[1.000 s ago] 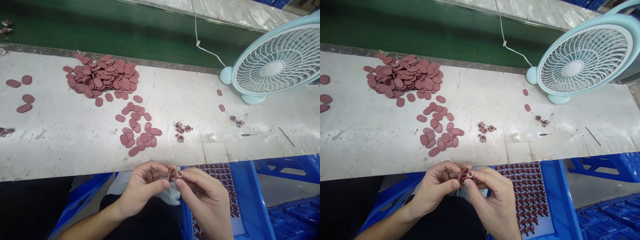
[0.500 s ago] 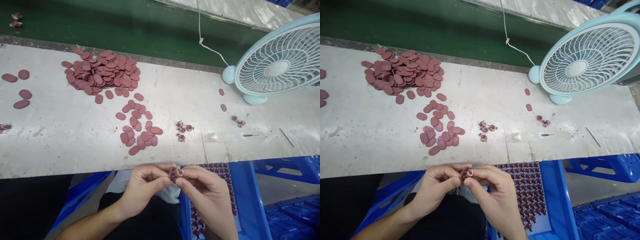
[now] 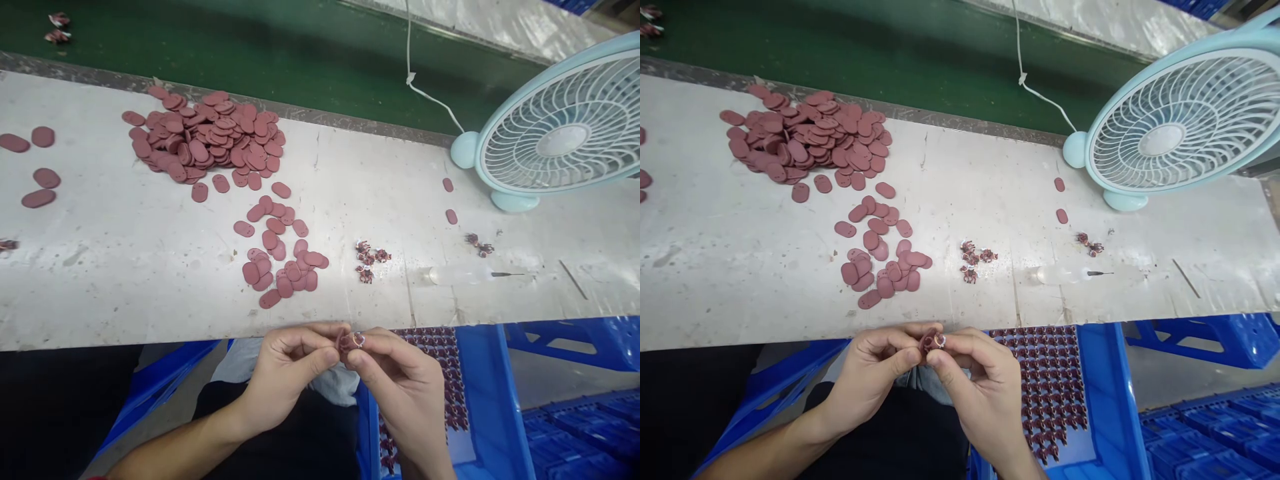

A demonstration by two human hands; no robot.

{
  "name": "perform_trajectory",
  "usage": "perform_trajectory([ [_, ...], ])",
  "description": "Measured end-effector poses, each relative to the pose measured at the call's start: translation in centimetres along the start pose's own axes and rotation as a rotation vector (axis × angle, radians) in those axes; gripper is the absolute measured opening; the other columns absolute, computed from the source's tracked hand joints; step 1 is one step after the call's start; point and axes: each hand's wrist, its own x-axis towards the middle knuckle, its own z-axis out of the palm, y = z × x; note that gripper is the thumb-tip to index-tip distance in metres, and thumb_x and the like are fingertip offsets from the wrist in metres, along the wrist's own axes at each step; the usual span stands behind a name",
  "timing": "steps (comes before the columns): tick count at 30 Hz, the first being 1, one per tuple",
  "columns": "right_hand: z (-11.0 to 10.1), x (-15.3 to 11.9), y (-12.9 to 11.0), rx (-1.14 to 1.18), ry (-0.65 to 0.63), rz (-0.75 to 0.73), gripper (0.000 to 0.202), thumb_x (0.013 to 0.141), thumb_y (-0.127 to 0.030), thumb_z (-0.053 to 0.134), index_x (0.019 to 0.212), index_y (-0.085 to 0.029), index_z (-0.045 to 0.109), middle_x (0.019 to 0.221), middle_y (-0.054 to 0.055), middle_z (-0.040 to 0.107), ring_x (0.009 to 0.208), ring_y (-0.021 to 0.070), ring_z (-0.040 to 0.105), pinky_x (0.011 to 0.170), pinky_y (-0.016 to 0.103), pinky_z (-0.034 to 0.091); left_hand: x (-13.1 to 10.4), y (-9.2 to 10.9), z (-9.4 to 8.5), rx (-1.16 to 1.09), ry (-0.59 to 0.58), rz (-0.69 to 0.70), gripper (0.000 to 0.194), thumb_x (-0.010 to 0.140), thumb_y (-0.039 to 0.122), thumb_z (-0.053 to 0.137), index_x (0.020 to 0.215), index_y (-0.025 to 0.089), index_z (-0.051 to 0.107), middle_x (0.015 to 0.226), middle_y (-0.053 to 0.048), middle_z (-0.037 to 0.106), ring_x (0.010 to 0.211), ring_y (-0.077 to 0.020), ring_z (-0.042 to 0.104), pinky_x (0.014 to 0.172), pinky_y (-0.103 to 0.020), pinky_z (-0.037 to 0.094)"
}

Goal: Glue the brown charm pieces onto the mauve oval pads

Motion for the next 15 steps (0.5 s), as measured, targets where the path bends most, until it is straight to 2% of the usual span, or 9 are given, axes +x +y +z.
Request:
perform_trajectory([
  [6, 0.1, 0.1, 0.4, 0.039, 0.006, -0.035, 0.018, 0.089, -0.015, 0.072, 0.099, -0.028, 0.078, 0.091, 0.002, 0.077, 0.083, 0.0153, 0.073, 0.074, 0.025, 0.061, -0.1, 0.6, 0.3, 0.005, 0.012, -0.007, 0.007, 0.083, 0.02, 0.077, 0.078, 0.022, 0.082, 0.109, -0.008, 0.08, 0.111, -0.028, 0.072, 0.096, -0.039, 0.059],
  [15, 0.2, -0.1, 1.2, 0.034, 0.028, -0.025, 0.016, 0.089, -0.017, 0.072, 0.101, -0.026, 0.077, 0.097, 0.003, 0.077, 0.088, 0.0172, 0.073, 0.078, 0.028, 0.062, 0.2, 0.4, 0.4, -0.016, 0.001, 0.013, 0.009, 0.082, 0.015, 0.077, 0.077, 0.021, 0.081, 0.108, -0.006, 0.08, 0.104, -0.023, 0.074, 0.092, -0.031, 0.06],
])
